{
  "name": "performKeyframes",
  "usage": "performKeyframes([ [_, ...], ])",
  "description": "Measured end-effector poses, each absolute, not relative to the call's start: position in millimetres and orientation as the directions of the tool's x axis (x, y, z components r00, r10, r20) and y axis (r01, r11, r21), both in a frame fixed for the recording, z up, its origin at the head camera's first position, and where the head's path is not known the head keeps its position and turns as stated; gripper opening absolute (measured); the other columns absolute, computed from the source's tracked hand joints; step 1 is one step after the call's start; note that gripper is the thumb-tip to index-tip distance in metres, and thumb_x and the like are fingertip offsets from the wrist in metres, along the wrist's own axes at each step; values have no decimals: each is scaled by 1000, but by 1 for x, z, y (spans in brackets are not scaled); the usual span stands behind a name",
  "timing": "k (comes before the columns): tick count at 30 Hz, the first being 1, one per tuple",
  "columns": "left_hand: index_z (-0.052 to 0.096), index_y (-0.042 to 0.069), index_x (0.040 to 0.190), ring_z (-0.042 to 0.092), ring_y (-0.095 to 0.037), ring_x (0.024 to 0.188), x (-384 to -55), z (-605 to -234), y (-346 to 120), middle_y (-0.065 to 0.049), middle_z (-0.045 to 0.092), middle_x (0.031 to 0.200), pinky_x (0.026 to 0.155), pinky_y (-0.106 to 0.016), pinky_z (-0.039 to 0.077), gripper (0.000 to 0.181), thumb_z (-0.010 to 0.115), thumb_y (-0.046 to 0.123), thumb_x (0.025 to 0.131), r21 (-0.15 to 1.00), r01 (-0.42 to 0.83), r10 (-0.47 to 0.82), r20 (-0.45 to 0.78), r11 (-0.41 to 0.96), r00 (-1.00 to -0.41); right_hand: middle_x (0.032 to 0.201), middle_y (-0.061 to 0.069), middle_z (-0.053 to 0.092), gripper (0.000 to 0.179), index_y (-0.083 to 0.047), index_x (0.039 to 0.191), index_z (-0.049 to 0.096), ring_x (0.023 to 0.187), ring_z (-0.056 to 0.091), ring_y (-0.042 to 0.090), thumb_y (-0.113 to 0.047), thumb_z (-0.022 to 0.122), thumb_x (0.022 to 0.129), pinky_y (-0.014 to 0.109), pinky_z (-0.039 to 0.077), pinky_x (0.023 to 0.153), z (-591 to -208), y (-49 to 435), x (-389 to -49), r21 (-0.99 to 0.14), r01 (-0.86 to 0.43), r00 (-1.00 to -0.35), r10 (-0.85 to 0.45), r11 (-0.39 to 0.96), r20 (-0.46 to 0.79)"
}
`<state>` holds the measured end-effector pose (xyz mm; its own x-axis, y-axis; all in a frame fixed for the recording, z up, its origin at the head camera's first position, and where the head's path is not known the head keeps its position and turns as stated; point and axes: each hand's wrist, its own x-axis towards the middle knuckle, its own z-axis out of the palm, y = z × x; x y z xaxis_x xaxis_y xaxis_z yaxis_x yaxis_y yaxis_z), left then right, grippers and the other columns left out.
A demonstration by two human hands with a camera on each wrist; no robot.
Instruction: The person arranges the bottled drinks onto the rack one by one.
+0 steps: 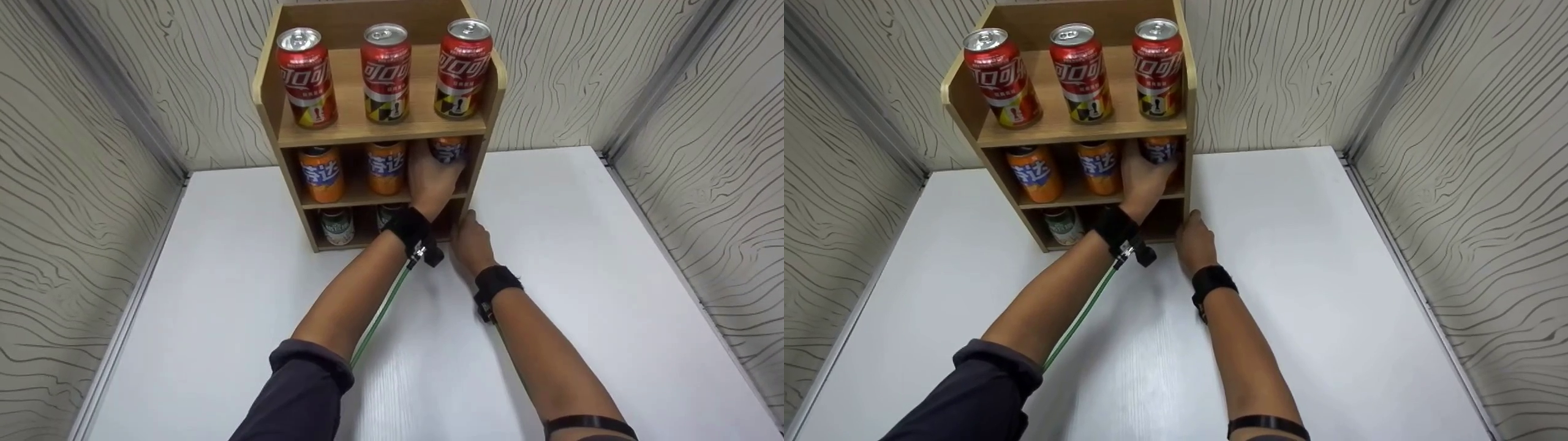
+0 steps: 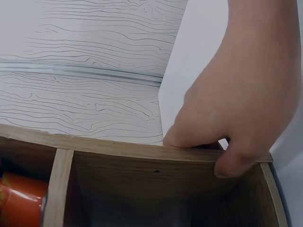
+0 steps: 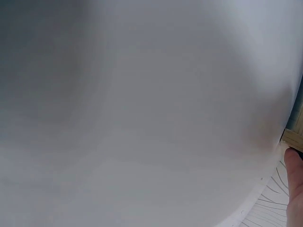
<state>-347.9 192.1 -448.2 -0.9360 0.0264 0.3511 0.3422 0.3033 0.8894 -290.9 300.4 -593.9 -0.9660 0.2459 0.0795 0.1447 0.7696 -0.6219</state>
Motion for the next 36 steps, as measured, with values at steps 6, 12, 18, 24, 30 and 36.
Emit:
performKeyframes([
  [6, 38, 10, 155, 54, -21, 138, -348, -450, 198, -10, 54, 150, 121, -32, 42, 81, 81, 20, 87, 884, 341, 48, 344, 321, -938, 104, 35, 70, 33, 6, 124, 47, 101, 72, 52, -22, 44, 109, 60, 58, 83, -594, 304, -289, -628, 152, -962, 259, 764, 82],
  [12, 40, 9, 155, 55, -22, 137, -348, -449, 202, -11, 55, 149, 121, -33, 43, 80, 82, 22, 88, 878, 350, 76, 345, 326, -935, 109, 36, 70, 35, 6, 127, 46, 105, 71, 52, -24, 45, 109, 60, 58, 86, -593, 313, -289, -633, 159, -961, 266, 757, 78],
  [18, 38, 10, 155, 55, -21, 137, -349, -448, 200, -10, 55, 149, 120, -32, 43, 82, 82, 25, 88, 878, 373, 107, 358, 301, -928, 112, 36, 70, 35, 6, 129, 47, 106, 71, 51, -23, 45, 109, 60, 58, 88, -594, 314, -288, -635, 162, -960, 270, 755, 77],
  [24, 43, 9, 152, 59, -21, 132, -345, -443, 197, -10, 59, 144, 116, -30, 46, 79, 84, 25, 86, 872, 401, 107, 387, 279, -916, 112, 36, 70, 37, 7, 131, 46, 106, 71, 52, -23, 42, 109, 60, 58, 88, -592, 313, -287, -628, 177, -961, 271, 758, 56],
  [30, 50, 4, 145, 65, -23, 127, -337, -434, 195, -14, 65, 138, 112, -36, 51, 67, 83, 24, 90, 876, 390, 86, 382, 282, -920, 110, 35, 71, 39, 8, 133, 44, 103, 73, 50, -24, 41, 110, 58, 60, 85, -592, 313, -288, -609, 182, -965, 259, 772, 40],
  [36, 54, 0, 141, 67, -26, 123, -331, -429, 193, -17, 67, 134, 109, -38, 53, 60, 82, 19, 91, 887, 389, 72, 384, 248, -921, 106, 35, 71, 36, 8, 129, 46, 100, 73, 51, -23, 40, 109, 59, 60, 84, -593, 314, -288, -603, 178, -962, 267, 778, 61],
])
